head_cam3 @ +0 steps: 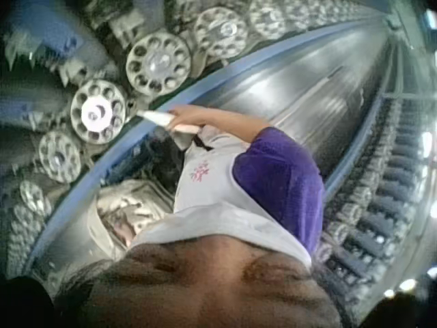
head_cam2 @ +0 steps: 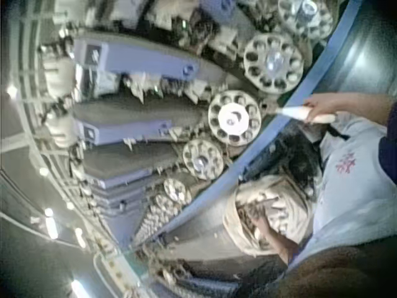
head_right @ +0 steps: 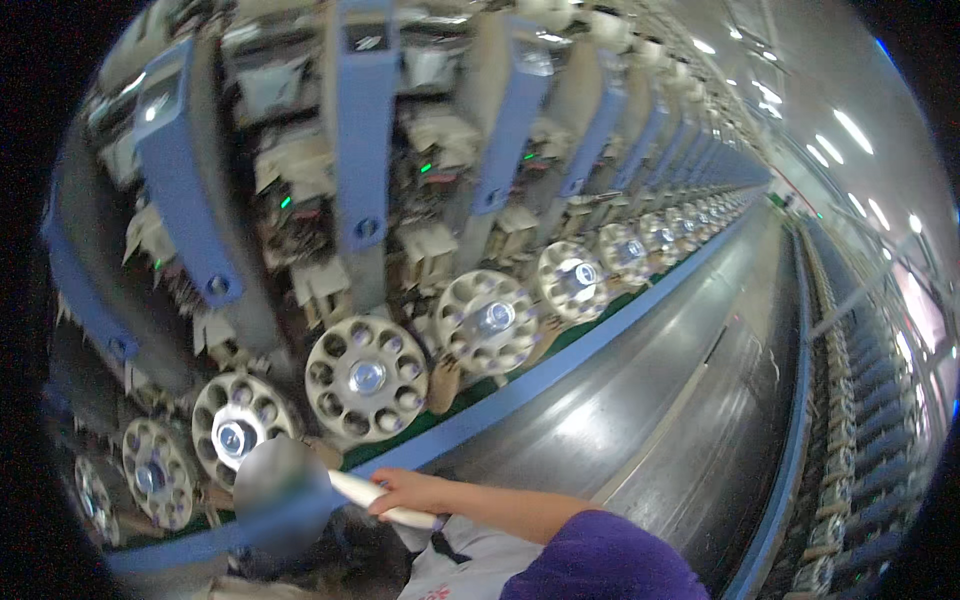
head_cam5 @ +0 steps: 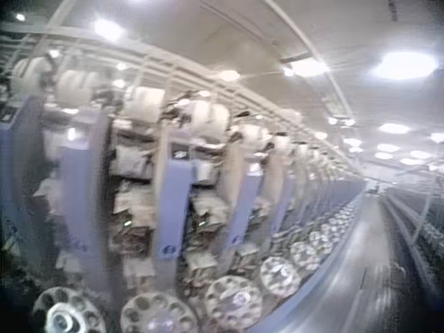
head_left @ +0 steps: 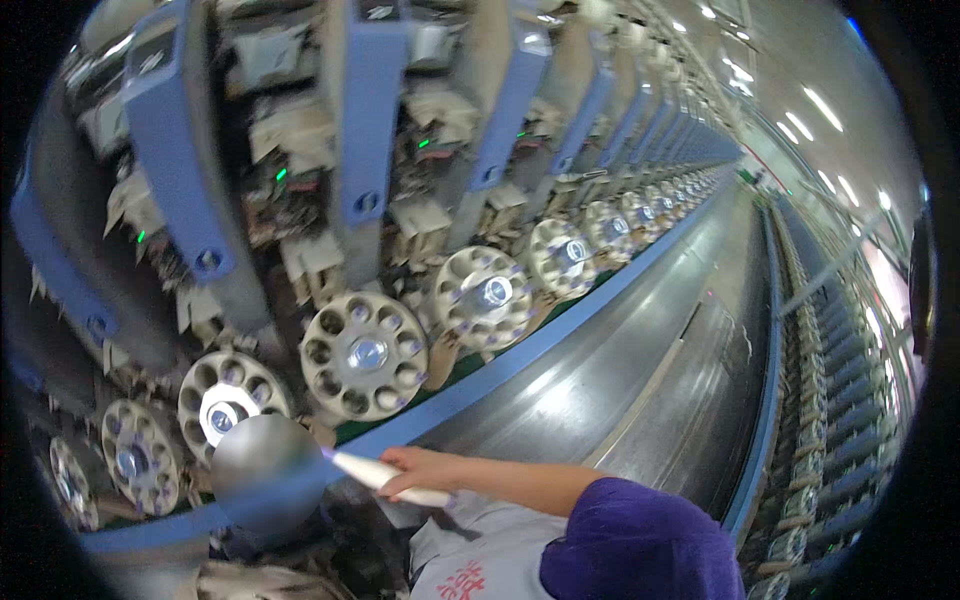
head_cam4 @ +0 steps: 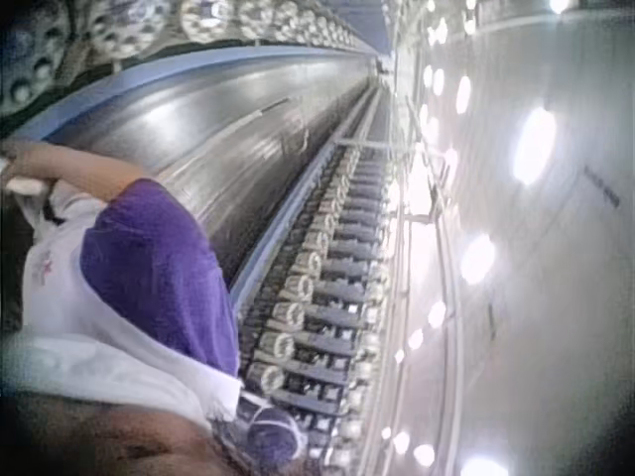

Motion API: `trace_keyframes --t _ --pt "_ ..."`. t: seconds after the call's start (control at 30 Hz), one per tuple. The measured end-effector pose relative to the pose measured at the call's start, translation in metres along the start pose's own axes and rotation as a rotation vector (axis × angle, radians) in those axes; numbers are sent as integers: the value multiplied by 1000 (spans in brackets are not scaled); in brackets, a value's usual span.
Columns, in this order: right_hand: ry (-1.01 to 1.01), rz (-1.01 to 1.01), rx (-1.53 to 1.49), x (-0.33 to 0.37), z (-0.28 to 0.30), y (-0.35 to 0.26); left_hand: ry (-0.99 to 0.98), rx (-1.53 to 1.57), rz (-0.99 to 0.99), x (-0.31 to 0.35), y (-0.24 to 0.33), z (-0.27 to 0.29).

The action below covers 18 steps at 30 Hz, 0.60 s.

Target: The person repeatedly picks up white cylindrical spools from a large cloth bag and places them into slots on rotating circular fixtures attached to industrial machines. The person also briefly adjusts a large white roll on a machine.

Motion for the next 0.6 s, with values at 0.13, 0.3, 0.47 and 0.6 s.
trace_keyframes --t 0.13,0.3,0.47,0.6 --pt "-225 292 159 -3 19 -56 -147 363 -293 -28 172 -92" --pt "-538 263 72 2 50 -104 -342 932 113 -64 315 -240" --pt "40 640 518 -27 110 -112 -303 1115 267 -82 364 -279" --pt "144 478 41 -69 98 -84 -151 1187 314 -81 363 -291"
Point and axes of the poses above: each hand's wrist, its own x-axis away from the middle knuckle, its own z-axis out of the back of the hand, y = z × x, the point moved 2 cm from there along -x, towards the middle knuckle, and after that the axes turned 12 degrees about y, right-handed, at the moved point
